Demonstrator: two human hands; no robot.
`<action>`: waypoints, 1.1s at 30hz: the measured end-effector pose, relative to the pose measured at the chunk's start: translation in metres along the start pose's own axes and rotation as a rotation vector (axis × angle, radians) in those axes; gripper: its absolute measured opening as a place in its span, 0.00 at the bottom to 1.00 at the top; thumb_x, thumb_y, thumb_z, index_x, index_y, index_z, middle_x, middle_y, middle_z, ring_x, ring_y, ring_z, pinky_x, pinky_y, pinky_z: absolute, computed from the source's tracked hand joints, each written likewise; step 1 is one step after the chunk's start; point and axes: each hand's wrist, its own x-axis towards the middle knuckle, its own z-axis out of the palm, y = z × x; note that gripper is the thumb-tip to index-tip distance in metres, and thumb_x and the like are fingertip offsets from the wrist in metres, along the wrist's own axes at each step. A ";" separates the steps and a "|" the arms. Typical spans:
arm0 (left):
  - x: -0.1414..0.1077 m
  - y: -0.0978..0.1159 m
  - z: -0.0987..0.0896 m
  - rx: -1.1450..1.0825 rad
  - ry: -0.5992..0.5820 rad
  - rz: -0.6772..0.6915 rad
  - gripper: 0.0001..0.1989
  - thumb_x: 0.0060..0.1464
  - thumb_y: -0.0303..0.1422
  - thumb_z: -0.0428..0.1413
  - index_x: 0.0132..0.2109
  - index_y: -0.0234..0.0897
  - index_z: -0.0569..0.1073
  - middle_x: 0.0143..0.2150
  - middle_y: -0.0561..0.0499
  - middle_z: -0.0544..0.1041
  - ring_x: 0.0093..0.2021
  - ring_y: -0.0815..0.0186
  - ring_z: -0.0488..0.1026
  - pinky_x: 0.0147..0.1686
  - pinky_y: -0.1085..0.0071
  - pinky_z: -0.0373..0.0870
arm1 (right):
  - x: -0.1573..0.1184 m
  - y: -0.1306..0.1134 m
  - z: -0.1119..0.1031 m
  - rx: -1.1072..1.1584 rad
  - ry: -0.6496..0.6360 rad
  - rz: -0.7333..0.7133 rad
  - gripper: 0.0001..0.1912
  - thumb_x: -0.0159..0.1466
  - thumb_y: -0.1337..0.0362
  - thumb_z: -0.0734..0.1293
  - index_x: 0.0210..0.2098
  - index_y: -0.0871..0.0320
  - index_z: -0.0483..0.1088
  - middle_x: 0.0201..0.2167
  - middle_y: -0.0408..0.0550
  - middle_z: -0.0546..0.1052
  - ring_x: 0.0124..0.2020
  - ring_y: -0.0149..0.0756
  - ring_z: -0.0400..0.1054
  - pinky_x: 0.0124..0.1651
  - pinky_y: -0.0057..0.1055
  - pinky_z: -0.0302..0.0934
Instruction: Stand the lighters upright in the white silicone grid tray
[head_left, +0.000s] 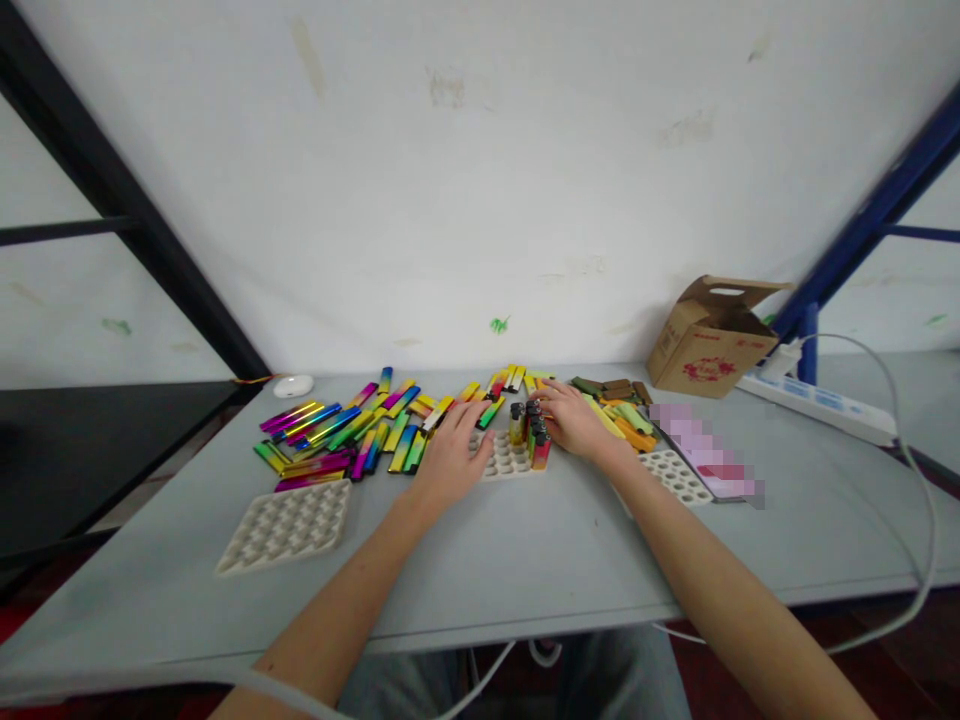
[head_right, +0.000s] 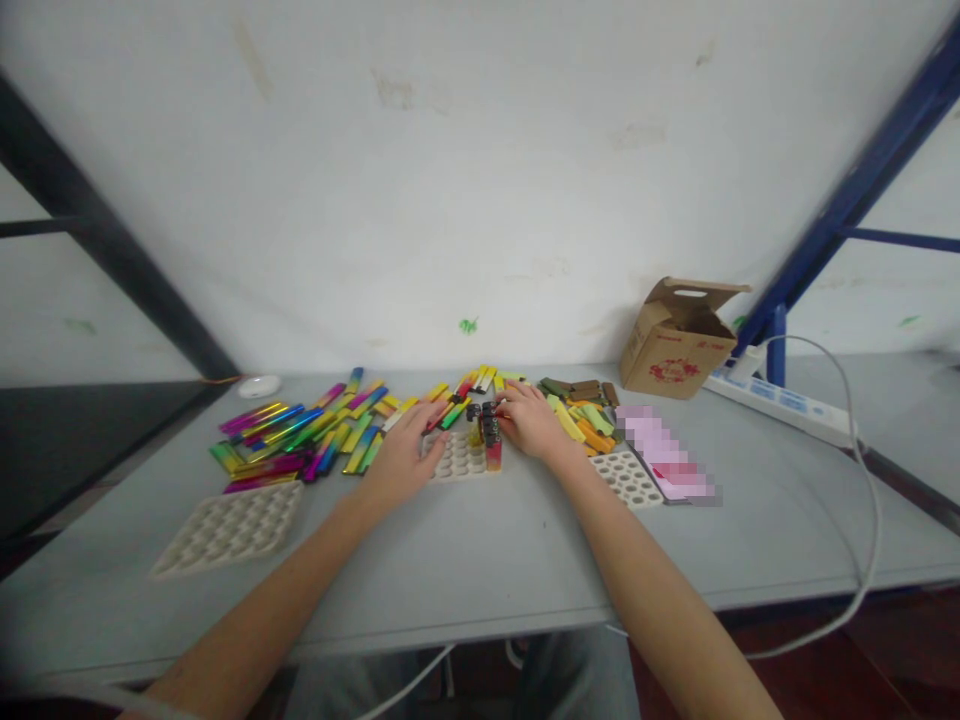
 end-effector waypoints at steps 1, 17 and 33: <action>0.000 0.000 0.000 -0.003 0.007 0.002 0.20 0.60 0.31 0.50 0.59 0.37 0.65 0.57 0.42 0.70 0.61 0.57 0.64 0.61 0.55 0.61 | 0.000 0.001 0.000 0.050 0.040 0.027 0.10 0.62 0.69 0.61 0.37 0.60 0.74 0.48 0.57 0.75 0.58 0.50 0.61 0.59 0.47 0.54; -0.003 -0.001 0.003 0.000 0.013 0.018 0.13 0.60 0.31 0.50 0.51 0.36 0.71 0.51 0.43 0.73 0.57 0.58 0.68 0.58 0.58 0.66 | 0.003 -0.014 -0.037 1.485 0.057 0.532 0.18 0.56 0.52 0.69 0.28 0.55 0.58 0.15 0.31 0.52 0.14 0.22 0.45 0.17 0.22 0.38; -0.002 -0.001 0.002 -0.012 0.011 0.009 0.13 0.60 0.31 0.50 0.51 0.36 0.71 0.51 0.43 0.73 0.56 0.58 0.69 0.58 0.57 0.66 | -0.005 -0.017 -0.058 1.955 -0.082 0.380 0.11 0.60 0.55 0.61 0.34 0.57 0.62 0.20 0.36 0.57 0.16 0.24 0.41 0.16 0.19 0.35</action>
